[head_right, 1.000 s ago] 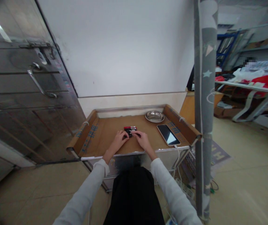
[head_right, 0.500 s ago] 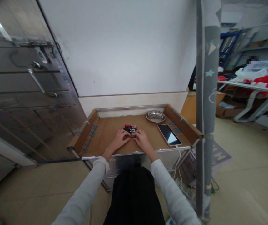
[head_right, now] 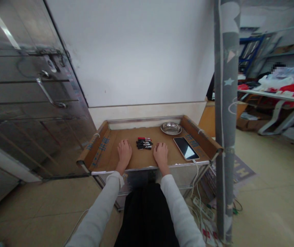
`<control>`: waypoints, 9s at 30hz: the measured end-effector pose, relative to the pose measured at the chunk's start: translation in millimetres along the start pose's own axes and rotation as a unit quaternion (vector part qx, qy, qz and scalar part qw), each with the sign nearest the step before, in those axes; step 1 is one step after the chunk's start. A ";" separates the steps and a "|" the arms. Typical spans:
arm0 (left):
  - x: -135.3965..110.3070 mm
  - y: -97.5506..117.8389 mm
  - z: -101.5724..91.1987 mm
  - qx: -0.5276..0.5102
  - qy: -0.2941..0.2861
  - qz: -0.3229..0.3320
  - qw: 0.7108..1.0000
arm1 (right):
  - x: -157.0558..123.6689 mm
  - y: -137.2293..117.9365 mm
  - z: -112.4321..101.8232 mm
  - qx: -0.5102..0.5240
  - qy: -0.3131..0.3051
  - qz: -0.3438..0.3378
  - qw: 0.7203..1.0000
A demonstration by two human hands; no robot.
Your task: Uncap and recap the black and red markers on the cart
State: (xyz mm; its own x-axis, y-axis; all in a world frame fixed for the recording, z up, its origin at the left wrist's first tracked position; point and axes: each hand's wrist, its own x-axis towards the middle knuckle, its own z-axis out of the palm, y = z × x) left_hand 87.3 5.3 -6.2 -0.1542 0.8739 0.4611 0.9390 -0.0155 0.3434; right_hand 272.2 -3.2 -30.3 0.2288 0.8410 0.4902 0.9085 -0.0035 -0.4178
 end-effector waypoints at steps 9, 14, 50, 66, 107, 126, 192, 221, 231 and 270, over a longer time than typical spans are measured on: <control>0.2 -2.7 10.4 0.053 0.001 -0.035 0.998 | -1.1 -9.3 -0.1 -0.034 -0.033 -0.006 0.999; 0.0 -2.3 10.0 0.056 0.003 -0.033 0.998 | -1.2 -6.3 2.4 -0.024 -0.017 -0.011 1.000; 6.9 -0.9 6.8 -0.244 -0.125 0.239 0.932 | 0.6 -5.1 -7.0 0.050 -0.090 -0.131 0.986; 17.5 4.9 13.3 -0.226 -0.033 0.254 0.940 | 16.0 -18.4 -3.5 0.044 -0.022 -0.212 0.976; 18.2 2.1 17.1 -0.192 -0.054 0.268 0.943 | 9.8 -16.4 -15.2 -0.026 0.025 -0.077 0.996; 18.2 -8.2 17.6 -0.104 0.097 0.043 0.989 | 13.1 -14.1 -10.1 0.045 -0.047 -0.193 0.979; 9.8 3.3 12.6 -0.190 -0.095 0.257 0.943 | 14.2 -7.7 -5.4 0.073 -0.073 -0.171 0.980; 13.3 -1.9 16.4 -0.077 0.047 0.068 0.994 | 14.7 -16.5 -4.2 -0.082 -0.076 -0.154 0.982; 14.8 -0.2 23.7 -0.119 -0.072 0.218 0.966 | 14.6 -12.8 3.8 -0.074 -0.037 -0.174 0.981; 15.0 3.5 14.8 -0.349 -0.111 0.196 0.910 | 17.4 -18.0 -5.9 0.128 -0.069 -0.259 0.955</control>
State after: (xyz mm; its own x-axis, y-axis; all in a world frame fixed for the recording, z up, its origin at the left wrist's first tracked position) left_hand 92.9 25.6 -10.2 0.2895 0.8103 0.5096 0.4722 -0.5840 0.6603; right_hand 261.9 8.4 -9.7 -0.2933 0.7573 0.5834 0.7680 0.5501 -0.3280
